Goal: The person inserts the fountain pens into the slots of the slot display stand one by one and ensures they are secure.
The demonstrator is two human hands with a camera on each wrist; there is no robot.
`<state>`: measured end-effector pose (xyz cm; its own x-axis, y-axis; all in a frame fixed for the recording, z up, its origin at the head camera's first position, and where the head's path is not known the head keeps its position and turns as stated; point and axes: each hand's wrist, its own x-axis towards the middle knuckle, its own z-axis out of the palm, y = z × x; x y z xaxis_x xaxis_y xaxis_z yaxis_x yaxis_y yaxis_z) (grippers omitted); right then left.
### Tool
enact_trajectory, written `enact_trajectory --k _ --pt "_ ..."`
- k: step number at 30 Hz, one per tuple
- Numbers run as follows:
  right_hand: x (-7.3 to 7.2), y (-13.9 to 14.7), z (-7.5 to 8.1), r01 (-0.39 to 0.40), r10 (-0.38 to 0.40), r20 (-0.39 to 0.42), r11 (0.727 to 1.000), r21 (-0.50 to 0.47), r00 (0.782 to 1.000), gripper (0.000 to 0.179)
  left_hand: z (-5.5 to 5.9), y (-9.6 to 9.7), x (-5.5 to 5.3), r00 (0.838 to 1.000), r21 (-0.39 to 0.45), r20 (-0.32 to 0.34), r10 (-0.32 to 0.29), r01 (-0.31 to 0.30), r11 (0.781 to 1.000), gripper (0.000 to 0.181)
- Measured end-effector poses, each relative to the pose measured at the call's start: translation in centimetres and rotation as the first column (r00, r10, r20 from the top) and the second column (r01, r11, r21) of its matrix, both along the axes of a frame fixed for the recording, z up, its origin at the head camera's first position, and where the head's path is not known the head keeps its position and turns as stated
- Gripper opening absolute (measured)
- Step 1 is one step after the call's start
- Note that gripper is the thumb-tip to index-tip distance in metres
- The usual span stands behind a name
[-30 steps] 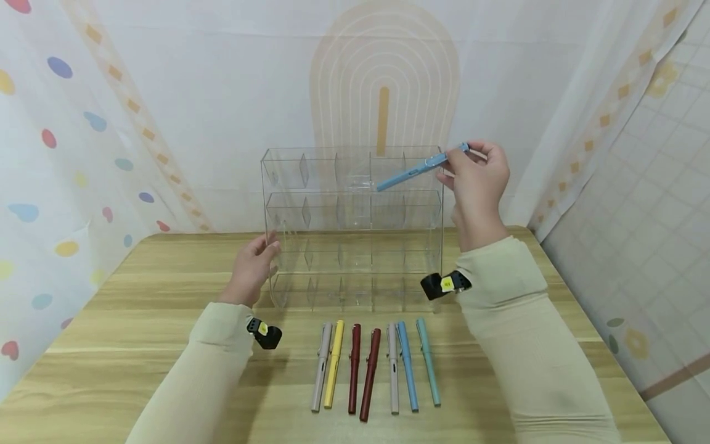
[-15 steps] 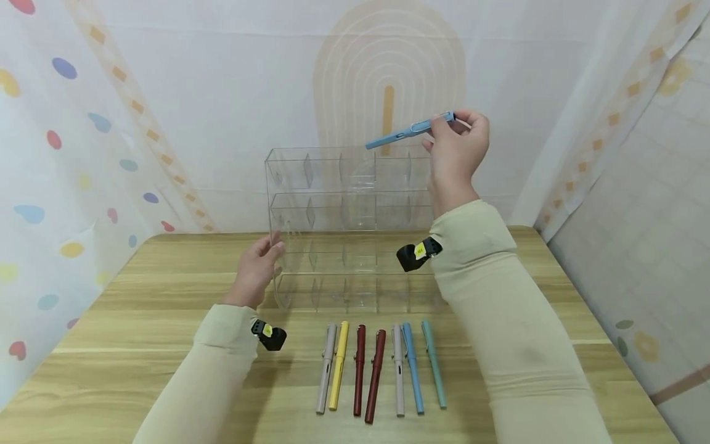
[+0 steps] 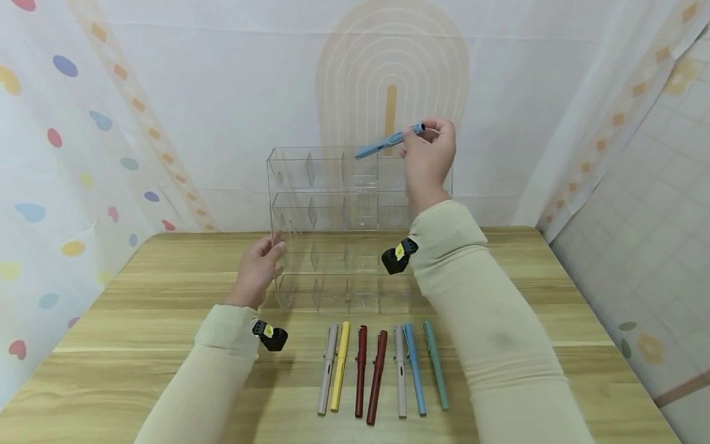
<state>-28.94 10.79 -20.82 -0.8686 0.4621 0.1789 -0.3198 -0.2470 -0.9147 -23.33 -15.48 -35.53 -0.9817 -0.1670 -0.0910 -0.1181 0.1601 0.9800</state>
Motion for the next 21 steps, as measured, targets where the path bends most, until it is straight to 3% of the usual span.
enact_trajectory --k 16,21 --pt "-0.5 -1.4 -0.8 -0.026 0.024 0.020 0.993 0.119 1.000 0.023 0.2 0.3 0.4 1.000 -0.017 -0.005 0.010 -0.011 1.000 0.039" --pt "-0.6 -1.5 -1.3 -0.028 0.023 0.035 0.992 0.127 0.999 0.030 0.0 0.5 0.3 1.000 -0.024 0.000 0.016 -0.016 1.000 0.036"
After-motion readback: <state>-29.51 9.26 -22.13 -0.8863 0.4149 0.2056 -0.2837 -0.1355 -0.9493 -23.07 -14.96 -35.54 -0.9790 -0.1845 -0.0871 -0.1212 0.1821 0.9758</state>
